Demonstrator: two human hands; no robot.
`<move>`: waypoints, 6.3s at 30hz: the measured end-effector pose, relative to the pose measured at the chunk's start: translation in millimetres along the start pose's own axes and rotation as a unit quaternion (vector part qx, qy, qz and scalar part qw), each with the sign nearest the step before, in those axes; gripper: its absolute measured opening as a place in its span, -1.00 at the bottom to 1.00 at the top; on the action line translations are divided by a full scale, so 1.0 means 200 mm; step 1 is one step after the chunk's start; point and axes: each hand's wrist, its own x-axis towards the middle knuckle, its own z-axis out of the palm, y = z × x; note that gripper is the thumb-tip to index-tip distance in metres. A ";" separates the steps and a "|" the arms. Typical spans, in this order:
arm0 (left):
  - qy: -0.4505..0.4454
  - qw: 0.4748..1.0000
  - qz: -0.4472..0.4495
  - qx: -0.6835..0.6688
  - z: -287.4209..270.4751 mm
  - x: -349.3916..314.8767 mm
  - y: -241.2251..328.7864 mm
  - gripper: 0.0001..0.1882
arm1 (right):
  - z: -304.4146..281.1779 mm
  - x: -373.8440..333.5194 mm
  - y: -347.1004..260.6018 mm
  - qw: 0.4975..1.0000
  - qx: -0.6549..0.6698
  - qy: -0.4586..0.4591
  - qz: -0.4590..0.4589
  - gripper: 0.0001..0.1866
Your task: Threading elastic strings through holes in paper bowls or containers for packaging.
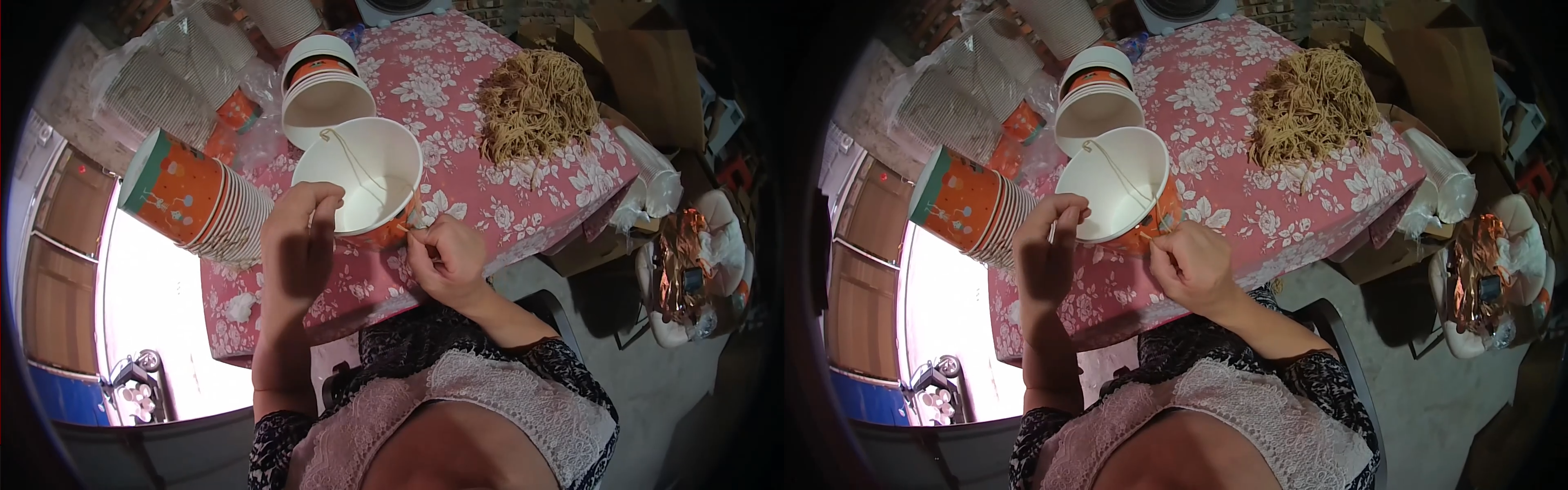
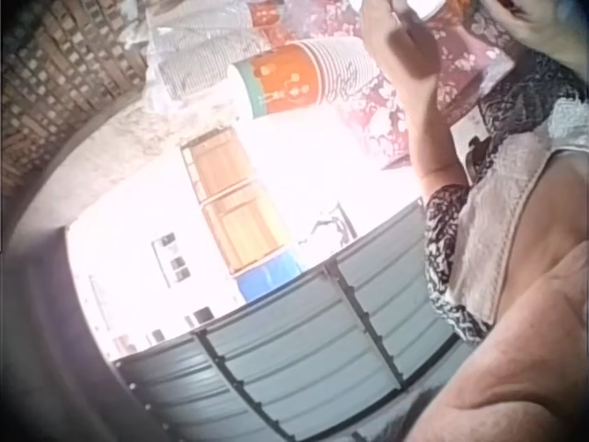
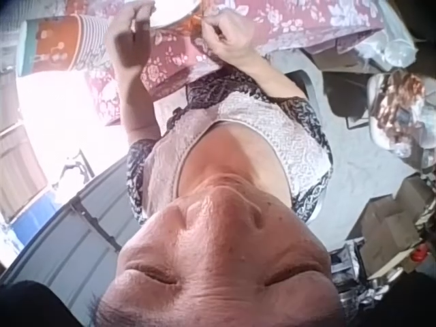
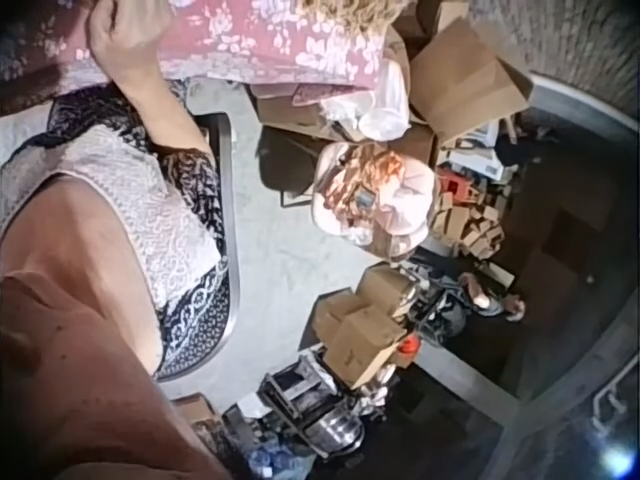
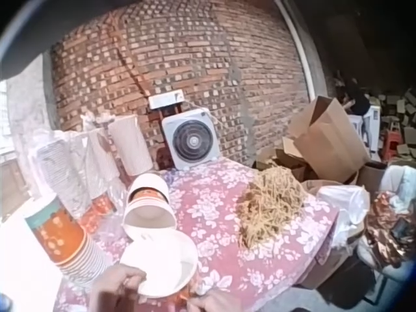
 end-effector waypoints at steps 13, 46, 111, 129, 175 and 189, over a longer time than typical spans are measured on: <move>-0.199 0.978 -0.021 -0.052 0.02 0.12 -0.08 -0.79 | 0.05 0.01 0.00 0.998 -0.060 0.002 -0.023 -0.78; -0.330 0.913 -0.197 -0.135 0.04 0.23 -0.12 -0.76 | -0.14 0.14 -0.03 0.981 -0.136 -0.130 0.045 -0.80; -0.276 0.822 -0.230 -0.441 0.20 0.28 -0.01 -0.89 | -0.12 0.33 0.16 0.976 0.116 -0.150 0.110 -0.97; -0.279 0.831 -0.221 -0.426 0.22 0.25 -0.05 -0.86 | -0.15 0.28 0.19 0.988 0.082 -0.124 0.041 -0.86; -0.041 0.990 0.128 -0.050 0.24 0.17 0.04 -0.79 | -0.06 0.39 0.31 0.937 0.147 -0.302 0.097 -0.79; -0.191 0.949 -0.124 -0.216 0.20 0.20 0.04 -0.90 | -0.10 0.33 0.20 0.989 0.060 -0.129 0.033 -0.92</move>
